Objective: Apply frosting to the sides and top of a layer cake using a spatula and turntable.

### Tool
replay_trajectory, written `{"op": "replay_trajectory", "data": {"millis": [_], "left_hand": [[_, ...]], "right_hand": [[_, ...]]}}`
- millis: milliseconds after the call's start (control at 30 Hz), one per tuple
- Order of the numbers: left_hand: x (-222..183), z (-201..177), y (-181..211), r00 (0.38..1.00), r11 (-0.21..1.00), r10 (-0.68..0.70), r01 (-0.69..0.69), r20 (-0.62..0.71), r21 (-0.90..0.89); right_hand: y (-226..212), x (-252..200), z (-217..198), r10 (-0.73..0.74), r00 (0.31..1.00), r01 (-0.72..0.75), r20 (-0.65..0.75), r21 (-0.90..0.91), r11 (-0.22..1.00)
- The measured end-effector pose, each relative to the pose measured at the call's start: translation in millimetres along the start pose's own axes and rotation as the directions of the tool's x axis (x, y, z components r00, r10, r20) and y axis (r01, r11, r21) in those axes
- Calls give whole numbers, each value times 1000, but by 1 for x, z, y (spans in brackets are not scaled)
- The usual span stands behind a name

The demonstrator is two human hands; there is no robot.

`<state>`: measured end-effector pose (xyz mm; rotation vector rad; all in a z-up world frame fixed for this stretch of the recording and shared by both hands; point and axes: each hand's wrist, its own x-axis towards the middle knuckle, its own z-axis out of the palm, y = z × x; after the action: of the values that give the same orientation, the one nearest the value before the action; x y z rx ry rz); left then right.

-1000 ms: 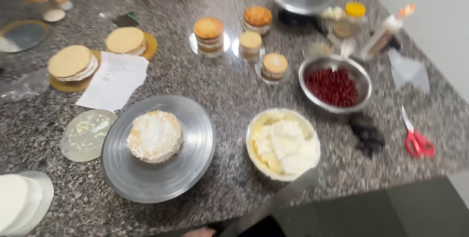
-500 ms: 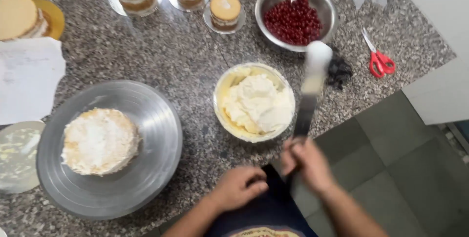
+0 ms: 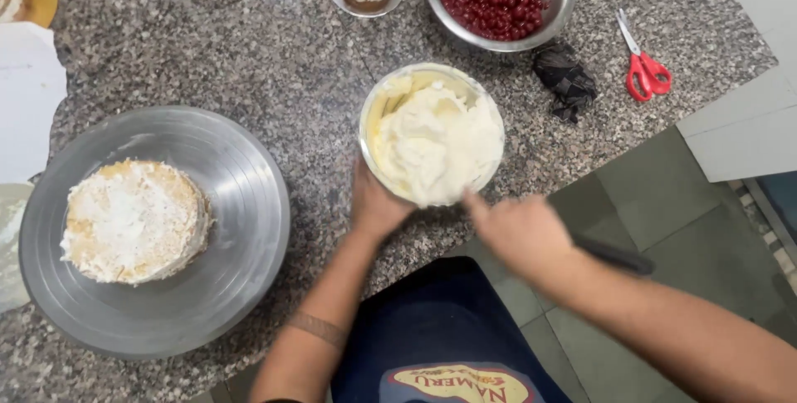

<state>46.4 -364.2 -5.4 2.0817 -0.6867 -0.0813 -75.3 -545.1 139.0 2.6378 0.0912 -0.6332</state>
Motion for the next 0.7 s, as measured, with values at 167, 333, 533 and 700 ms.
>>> {"op": "replay_trajectory", "data": {"millis": [167,333,533,700], "left_hand": [[-43,23,-1,982,982,16,-51,-189,-182],[-4,-25,10,990,978,-98,116,104,-174],[-54,41,-24,977,982,-174,181,125,-46],[-10,7,8,981,906,-195,172,-21,-387]], "right_hand": [[50,-1,-88,43,980,-69,194,127,989],[31,2,-8,168,984,-172,55,92,981],[32,-11,-67,-9,997,-17,82,304,952],[10,-8,-5,94,994,-103,54,193,976]]}}
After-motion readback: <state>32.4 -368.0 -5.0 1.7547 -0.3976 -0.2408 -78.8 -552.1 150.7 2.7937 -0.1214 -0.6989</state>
